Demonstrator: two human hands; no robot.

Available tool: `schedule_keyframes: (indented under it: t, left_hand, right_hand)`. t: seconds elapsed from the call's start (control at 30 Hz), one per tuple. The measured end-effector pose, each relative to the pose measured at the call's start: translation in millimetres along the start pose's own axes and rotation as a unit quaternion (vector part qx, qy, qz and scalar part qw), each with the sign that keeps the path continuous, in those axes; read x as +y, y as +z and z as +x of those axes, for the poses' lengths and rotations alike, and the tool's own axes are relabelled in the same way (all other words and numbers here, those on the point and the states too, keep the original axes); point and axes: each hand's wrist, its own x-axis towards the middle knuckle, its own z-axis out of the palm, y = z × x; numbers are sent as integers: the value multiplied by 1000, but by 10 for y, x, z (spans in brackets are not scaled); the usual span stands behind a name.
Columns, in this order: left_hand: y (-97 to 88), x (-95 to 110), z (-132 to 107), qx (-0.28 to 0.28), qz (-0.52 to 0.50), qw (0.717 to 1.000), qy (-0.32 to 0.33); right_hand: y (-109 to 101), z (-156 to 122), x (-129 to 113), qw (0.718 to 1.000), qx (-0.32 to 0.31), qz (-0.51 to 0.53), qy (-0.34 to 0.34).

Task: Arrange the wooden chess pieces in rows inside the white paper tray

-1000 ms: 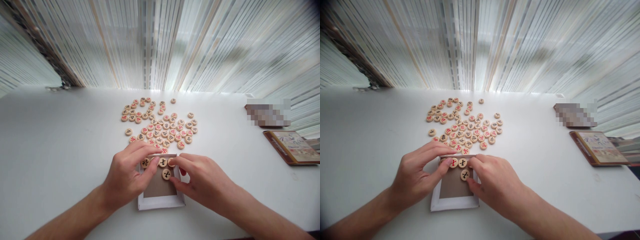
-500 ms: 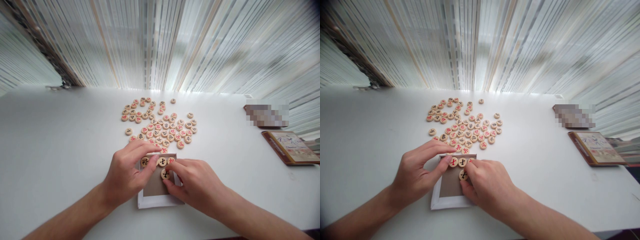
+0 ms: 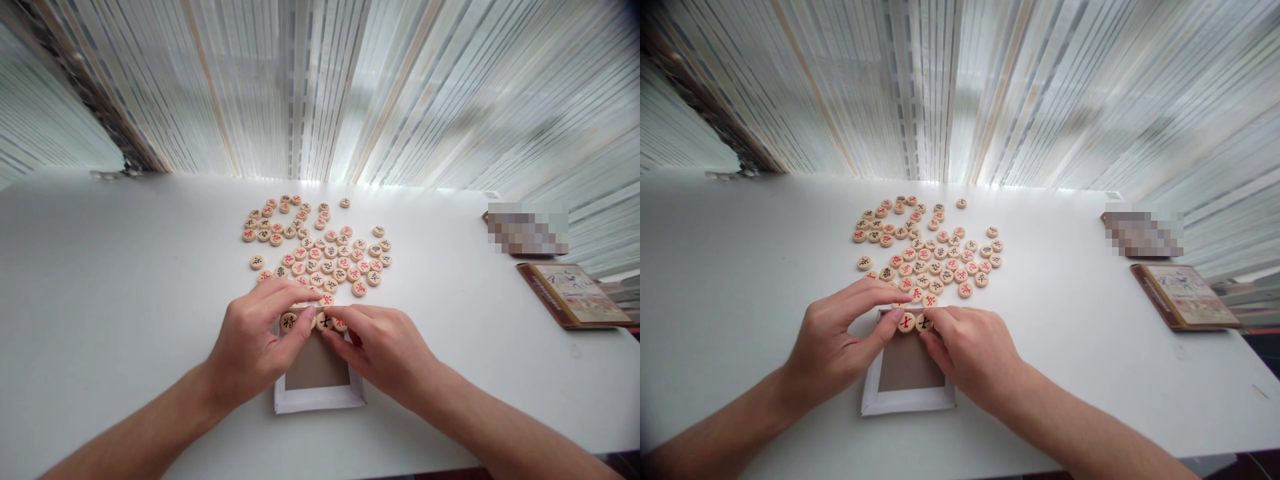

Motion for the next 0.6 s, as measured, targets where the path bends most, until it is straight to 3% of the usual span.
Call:
schedule_keyframes:
  t: [0.3, 0.6]
  left_hand:
    - [-17, -4, 1, -2, 2, 1000, -6]
    - [-14, -38, -16, -3, -10, 1000, -19]
  right_hand:
    - [-12, -11, 23, 1000, 14, 20, -10]
    - [-212, -29, 92, 999, 28, 34, 4]
